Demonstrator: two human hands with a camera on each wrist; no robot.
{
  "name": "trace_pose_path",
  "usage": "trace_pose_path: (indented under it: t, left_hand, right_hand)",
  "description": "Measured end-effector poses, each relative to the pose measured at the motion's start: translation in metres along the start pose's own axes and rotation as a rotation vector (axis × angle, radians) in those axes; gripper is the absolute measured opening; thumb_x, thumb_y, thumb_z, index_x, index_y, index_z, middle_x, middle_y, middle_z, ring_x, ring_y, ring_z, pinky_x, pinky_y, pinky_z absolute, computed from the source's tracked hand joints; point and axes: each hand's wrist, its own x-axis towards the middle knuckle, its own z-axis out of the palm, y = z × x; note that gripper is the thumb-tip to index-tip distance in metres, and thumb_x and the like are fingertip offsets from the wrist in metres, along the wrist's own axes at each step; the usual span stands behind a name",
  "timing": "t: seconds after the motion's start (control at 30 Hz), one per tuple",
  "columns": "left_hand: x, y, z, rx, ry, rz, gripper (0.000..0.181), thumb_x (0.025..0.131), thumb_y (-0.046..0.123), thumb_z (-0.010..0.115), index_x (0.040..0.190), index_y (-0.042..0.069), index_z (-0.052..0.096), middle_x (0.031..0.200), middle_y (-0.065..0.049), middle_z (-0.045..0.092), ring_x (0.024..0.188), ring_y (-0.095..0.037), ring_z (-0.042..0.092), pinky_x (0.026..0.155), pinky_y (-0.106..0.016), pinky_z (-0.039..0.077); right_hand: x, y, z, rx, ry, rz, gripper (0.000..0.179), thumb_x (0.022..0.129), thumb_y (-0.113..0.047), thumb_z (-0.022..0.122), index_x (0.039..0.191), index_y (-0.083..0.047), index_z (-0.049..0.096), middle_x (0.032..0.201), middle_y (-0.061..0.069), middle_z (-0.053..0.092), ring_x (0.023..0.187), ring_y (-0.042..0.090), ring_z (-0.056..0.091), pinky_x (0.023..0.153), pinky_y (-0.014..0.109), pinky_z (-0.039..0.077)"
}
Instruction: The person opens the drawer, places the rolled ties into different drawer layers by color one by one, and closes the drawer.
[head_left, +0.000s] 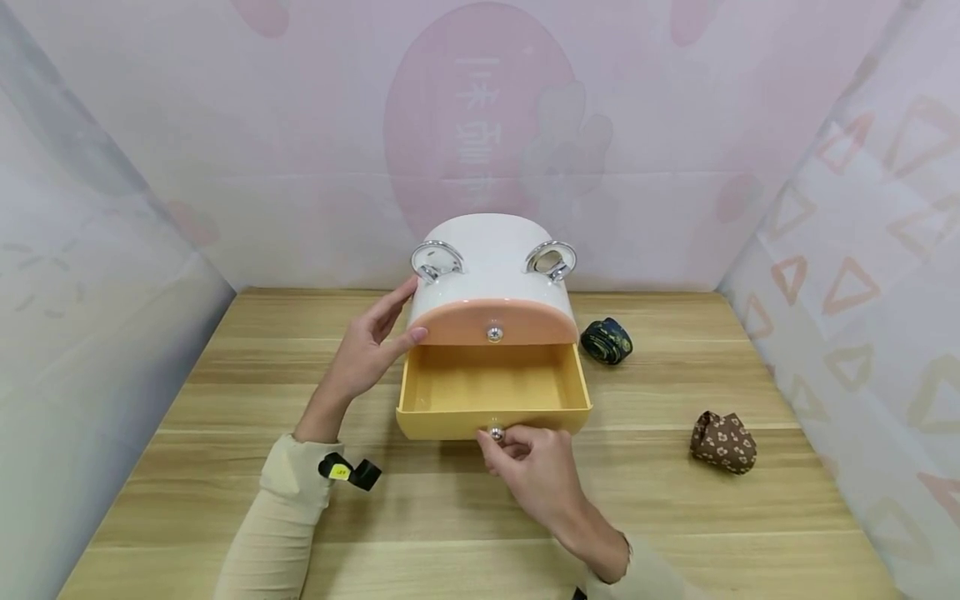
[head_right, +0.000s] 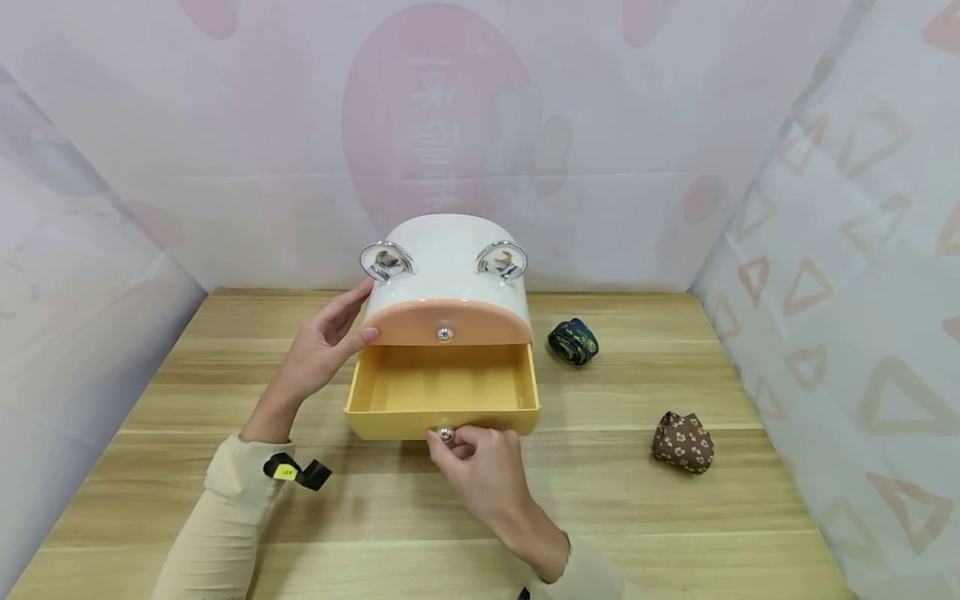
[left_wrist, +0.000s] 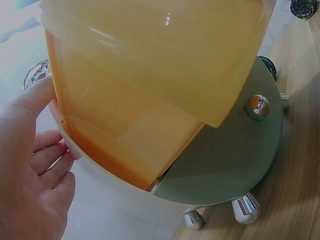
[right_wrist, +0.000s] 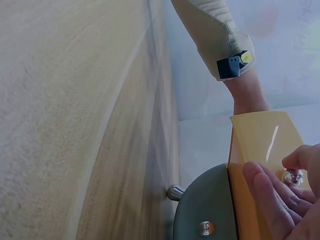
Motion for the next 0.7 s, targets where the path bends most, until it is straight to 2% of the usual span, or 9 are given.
trace_pose_path:
  t: [0.13,0.27,0.37,0.7]
  left_hand:
    - [-0.0001,0.0004,-0.0001,0.001,0.001,-0.008,0.070,0.099,0.014,0.075,0.162,0.022,0.045,0.170,0.004,0.041,0.161,-0.018,0.032,0.131,-0.023,0.028]
    - [-0.0009,0.0011,-0.0002,0.010,0.006,-0.018,0.070,0.099,0.016,0.075,0.161,0.023,0.045,0.169,0.005,0.042,0.161,-0.017,0.033,0.131,-0.024,0.028]
    - [-0.0004,0.0008,0.0001,0.014,0.004,-0.016,0.070,0.099,0.016,0.076,0.161,0.022,0.045,0.169,0.006,0.042,0.160,-0.017,0.033,0.131,-0.025,0.028]
    - [-0.0007,0.0003,0.0006,-0.006,0.006,-0.012,0.070,0.099,0.015,0.075,0.161,0.022,0.046,0.169,0.005,0.042,0.161,-0.017,0.033,0.130,-0.019,0.028]
  right_hand:
    - [-0.0022,0.0012,-0.0001,0.006,0.014,-0.033,0.024,0.095,-0.027,0.081,0.073,-0.017,0.079,0.062,-0.010,0.074,0.054,0.009,0.073,0.042,0.017,0.052]
    - [-0.0043,0.0030,0.0002,0.003,0.030,-0.065,0.024,0.094,-0.024,0.082,0.073,-0.013,0.080,0.063,-0.009,0.075,0.055,0.001,0.071,0.045,0.016,0.055]
    - [-0.0058,0.0037,0.0002,-0.006,0.044,-0.076,0.022,0.093,-0.022,0.083,0.072,-0.017,0.079,0.063,-0.008,0.075,0.056,-0.005,0.069,0.046,0.016,0.056]
    - [-0.0080,0.0026,0.0007,-0.019,0.045,-0.110,0.018,0.092,-0.019,0.083,0.074,-0.018,0.079,0.066,-0.007,0.076,0.058,-0.007,0.068,0.050,0.015,0.058]
